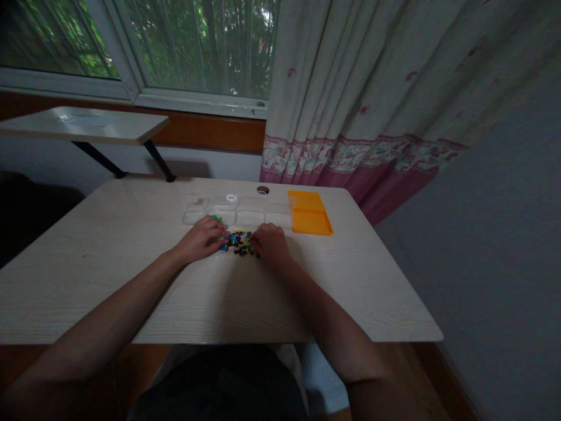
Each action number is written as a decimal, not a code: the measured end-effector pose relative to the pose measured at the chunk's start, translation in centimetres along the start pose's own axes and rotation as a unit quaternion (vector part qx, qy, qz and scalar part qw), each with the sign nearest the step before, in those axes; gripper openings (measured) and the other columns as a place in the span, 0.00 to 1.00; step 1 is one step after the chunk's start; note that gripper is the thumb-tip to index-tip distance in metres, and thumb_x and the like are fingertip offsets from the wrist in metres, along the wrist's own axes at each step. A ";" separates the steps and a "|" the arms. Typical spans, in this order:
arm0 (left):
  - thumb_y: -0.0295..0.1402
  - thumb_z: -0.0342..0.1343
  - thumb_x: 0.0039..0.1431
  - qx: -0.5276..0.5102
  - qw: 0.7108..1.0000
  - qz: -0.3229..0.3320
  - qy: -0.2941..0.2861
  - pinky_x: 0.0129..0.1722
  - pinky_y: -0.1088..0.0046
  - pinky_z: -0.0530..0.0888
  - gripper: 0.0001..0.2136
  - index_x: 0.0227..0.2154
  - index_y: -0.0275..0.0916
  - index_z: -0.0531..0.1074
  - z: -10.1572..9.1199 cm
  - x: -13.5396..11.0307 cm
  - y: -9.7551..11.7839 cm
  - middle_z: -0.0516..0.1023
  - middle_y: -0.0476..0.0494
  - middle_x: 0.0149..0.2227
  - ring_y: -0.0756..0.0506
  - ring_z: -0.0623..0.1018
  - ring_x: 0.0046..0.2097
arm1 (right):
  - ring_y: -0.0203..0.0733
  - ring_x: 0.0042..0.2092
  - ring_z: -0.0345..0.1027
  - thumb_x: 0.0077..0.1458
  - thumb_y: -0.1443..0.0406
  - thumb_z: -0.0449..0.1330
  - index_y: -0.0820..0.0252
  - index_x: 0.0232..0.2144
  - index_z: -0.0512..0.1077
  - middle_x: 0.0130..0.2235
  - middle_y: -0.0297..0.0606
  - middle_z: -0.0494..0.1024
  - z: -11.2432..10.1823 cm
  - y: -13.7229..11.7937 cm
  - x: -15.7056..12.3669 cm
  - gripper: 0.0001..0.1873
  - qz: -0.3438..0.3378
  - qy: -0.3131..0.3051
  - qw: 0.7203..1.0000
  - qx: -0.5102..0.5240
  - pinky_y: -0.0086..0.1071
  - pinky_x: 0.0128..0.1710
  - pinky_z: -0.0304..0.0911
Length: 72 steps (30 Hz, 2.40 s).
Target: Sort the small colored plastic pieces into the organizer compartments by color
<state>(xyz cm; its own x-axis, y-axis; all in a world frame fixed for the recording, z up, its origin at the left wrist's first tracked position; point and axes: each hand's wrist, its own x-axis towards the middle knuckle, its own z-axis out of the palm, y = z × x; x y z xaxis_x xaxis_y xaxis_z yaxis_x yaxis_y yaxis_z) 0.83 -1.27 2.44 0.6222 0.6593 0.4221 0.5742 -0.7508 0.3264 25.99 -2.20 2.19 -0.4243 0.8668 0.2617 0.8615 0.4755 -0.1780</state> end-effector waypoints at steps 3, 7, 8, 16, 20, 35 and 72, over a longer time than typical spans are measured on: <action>0.36 0.52 0.62 0.004 1.000 0.002 -0.001 0.49 0.63 0.66 0.09 0.39 0.43 0.77 0.0 0.1 0.2 0.75 0.43 0.39 0.43 0.70 0.45 | 0.43 0.41 0.67 0.55 0.66 0.61 0.56 0.33 0.79 0.36 0.39 0.78 0.2 0.2 0.1 0.05 0.011 0.010 1.000 0.021 0.35 0.41 0.57; 0.37 0.50 0.64 0.006 1.000 0.011 -0.005 0.49 0.63 0.66 0.10 0.40 0.42 0.76 0.1 0.1 0.4 0.74 0.43 0.39 0.43 0.70 0.45 | 0.42 0.40 0.68 0.54 0.67 0.62 0.58 0.32 0.79 0.35 0.39 0.78 0.6 0.6 0.1 0.05 0.022 0.037 0.995 0.091 0.35 0.42 0.60; 0.37 0.50 0.64 0.004 1.000 0.013 -0.006 0.49 0.63 0.66 0.11 0.40 0.42 0.76 0.2 0.1 0.5 0.74 0.43 0.39 0.43 0.70 0.45 | 0.41 0.40 0.69 0.54 0.67 0.62 0.58 0.32 0.79 0.34 0.38 0.78 0.7 0.7 0.1 0.05 0.024 0.043 0.992 0.115 0.35 0.43 0.61; 0.39 0.49 0.65 -0.008 1.000 0.016 -0.015 0.51 0.61 0.65 0.14 0.48 0.42 0.72 0.5 0.2 1.6 0.74 0.41 0.42 0.42 0.70 0.47 | 0.38 0.37 0.71 0.53 0.65 0.62 0.58 0.32 0.79 0.33 0.36 0.78 0.9 0.3 0.2 0.06 0.046 0.050 0.958 0.279 0.31 0.40 0.65; 0.40 0.49 0.65 -0.016 1.000 0.021 -0.017 0.50 0.61 0.66 0.14 0.49 0.42 0.71 0.5 0.4 2.0 0.74 0.41 0.42 0.42 0.70 0.48 | 0.38 0.36 0.70 0.53 0.63 0.62 0.58 0.31 0.79 0.31 0.35 0.77 0.5 -0.8 0.3 0.07 0.047 0.029 0.951 0.305 0.29 0.37 0.64; 0.37 0.50 0.65 -0.004 1.000 0.029 0.002 0.47 0.64 0.67 0.09 0.38 0.40 0.73 0.9 0.5 1.8 0.75 0.43 0.38 0.43 0.70 0.44 | 0.37 0.38 0.69 0.56 0.62 0.60 0.58 0.34 0.79 0.33 0.35 0.77 0.0 -1.0 0.3 0.09 0.035 0.000 0.948 0.315 0.28 0.40 0.62; 0.38 0.52 0.64 0.017 0.987 -0.072 0.144 0.46 0.62 0.68 0.09 0.35 0.39 0.74 0.7 0.2 -0.4 0.77 0.43 0.36 0.43 0.72 0.42 | 0.41 0.44 0.68 0.58 0.68 0.55 0.58 0.40 0.76 0.40 0.39 0.78 -1.9 -1.3 -0.2 0.11 0.000 -0.111 0.994 0.015 0.31 0.45 0.56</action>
<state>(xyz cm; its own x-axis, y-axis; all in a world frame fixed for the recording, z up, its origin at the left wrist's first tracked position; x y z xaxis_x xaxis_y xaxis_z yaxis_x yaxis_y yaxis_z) 1.10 -0.84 1.77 0.3590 0.7172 0.5972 0.6662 -0.6451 0.3742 25.49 -3.32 4.14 -0.4779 0.8771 0.0472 0.8544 0.4767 -0.2067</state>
